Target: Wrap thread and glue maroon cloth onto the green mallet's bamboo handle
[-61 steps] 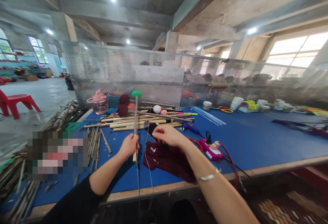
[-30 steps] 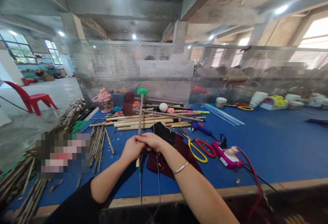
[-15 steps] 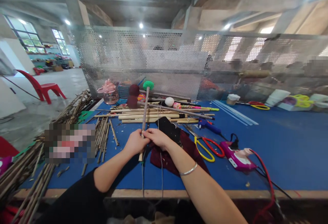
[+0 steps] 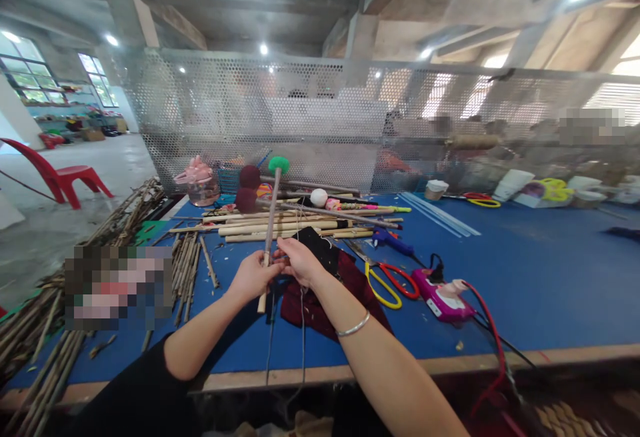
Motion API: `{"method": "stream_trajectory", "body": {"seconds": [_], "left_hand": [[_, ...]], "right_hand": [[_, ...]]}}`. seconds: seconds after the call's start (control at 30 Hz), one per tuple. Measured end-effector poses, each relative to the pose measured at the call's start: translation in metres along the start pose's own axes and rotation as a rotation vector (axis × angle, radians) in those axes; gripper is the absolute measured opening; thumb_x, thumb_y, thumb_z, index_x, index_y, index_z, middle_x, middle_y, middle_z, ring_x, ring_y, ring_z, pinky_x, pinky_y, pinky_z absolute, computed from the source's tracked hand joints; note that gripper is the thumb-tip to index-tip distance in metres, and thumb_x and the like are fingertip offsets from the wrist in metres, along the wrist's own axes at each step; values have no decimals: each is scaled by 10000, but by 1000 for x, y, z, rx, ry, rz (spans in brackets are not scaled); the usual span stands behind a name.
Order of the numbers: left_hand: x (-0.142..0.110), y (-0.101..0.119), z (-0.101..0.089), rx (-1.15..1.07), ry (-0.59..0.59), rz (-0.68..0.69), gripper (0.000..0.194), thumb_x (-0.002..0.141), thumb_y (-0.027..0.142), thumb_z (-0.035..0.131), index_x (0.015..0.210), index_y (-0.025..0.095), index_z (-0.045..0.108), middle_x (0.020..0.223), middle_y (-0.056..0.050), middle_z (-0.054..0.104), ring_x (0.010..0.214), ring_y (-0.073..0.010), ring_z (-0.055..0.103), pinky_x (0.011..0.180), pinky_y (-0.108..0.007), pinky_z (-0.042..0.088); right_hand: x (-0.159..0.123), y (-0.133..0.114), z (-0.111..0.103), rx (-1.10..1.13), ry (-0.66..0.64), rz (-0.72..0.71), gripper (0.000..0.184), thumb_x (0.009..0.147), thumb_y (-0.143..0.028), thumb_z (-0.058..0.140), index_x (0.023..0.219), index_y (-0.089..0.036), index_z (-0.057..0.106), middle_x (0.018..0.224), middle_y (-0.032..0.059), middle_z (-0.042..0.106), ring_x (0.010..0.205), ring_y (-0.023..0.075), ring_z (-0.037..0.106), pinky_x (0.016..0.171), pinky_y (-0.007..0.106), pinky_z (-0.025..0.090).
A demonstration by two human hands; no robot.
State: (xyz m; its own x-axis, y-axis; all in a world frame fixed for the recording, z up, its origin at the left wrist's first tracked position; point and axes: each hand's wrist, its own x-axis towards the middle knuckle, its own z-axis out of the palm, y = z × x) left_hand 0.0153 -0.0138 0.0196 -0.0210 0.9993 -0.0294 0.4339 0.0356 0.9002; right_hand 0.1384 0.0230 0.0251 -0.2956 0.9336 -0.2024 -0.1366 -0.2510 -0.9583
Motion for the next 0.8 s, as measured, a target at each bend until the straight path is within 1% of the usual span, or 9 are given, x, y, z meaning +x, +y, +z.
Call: {"method": "stream_trajectory", "body": {"seconds": [0.1, 0.17, 0.23, 0.33, 0.43, 0.53, 0.63, 0.73, 0.8], "left_hand": [[-1, -1, 2, 13, 41, -4, 234, 688, 323, 602, 830, 147, 544, 579, 12, 573, 410, -80, 479, 418, -184, 346], [-2, -1, 1, 58, 78, -1, 222, 683, 289, 595, 842, 144, 537, 616, -2, 589, 429, -85, 493, 421, -186, 343], [-2, -2, 0, 129, 121, 29, 188, 661, 228, 596, 818, 143, 536, 652, -19, 606, 490, -97, 520, 454, -187, 350], [-2, -3, -1, 205, 128, 62, 170, 637, 186, 597, 791, 145, 536, 664, -28, 616, 548, -112, 533, 481, -192, 346], [-2, -4, 0, 252, 100, 52, 164, 633, 215, 606, 764, 152, 530, 637, -21, 607, 530, -116, 521, 465, -202, 324], [-2, -6, 2, 291, 84, 47, 188, 623, 260, 627, 742, 156, 526, 652, -28, 612, 550, -125, 530, 471, -207, 317], [-3, -7, 2, 323, 70, 59, 200, 635, 288, 623, 745, 152, 527, 701, -49, 627, 586, -138, 548, 482, -213, 317], [-3, -7, 2, 361, 80, 75, 182, 627, 264, 615, 736, 154, 518, 705, -56, 627, 594, -146, 549, 485, -219, 318], [-3, -7, 2, 362, 103, 86, 164, 624, 252, 608, 717, 160, 508, 689, -50, 623, 582, -141, 539, 484, -219, 317]], "right_hand": [[-4, -3, 1, 50, -152, 101, 241, 775, -408, 545, 851, -184, 500, 711, -13, 567, 502, 76, 517, 460, 209, 454], [-6, -3, 1, -24, -228, 111, 268, 717, -374, 620, 877, -181, 528, 701, -21, 562, 481, 69, 498, 411, 187, 424], [-7, -1, 3, -152, -211, 78, 258, 666, -320, 669, 844, -168, 562, 634, -40, 540, 411, 43, 421, 336, 149, 321], [-7, -1, 5, -365, -102, 12, 206, 656, -303, 666, 774, -141, 620, 525, -56, 510, 341, 17, 286, 307, 162, 194], [-6, -2, 4, -546, -34, -57, 182, 648, -292, 667, 714, -122, 669, 490, -39, 537, 359, 27, 308, 338, 182, 216], [-4, -1, 1, -630, -40, -29, 184, 637, -308, 681, 666, -127, 676, 456, -30, 539, 357, 47, 358, 351, 189, 262], [-3, 3, 0, -625, -59, 62, 268, 669, -394, 654, 599, -135, 636, 421, -19, 521, 333, 70, 403, 353, 202, 320], [-4, 6, 2, -589, -99, 69, 380, 721, -485, 575, 567, -138, 595, 428, -4, 525, 349, 82, 444, 366, 204, 358], [-6, 6, 4, -557, -132, 57, 374, 732, -475, 563, 566, -140, 575, 426, -10, 518, 358, 79, 444, 371, 196, 353]]}}
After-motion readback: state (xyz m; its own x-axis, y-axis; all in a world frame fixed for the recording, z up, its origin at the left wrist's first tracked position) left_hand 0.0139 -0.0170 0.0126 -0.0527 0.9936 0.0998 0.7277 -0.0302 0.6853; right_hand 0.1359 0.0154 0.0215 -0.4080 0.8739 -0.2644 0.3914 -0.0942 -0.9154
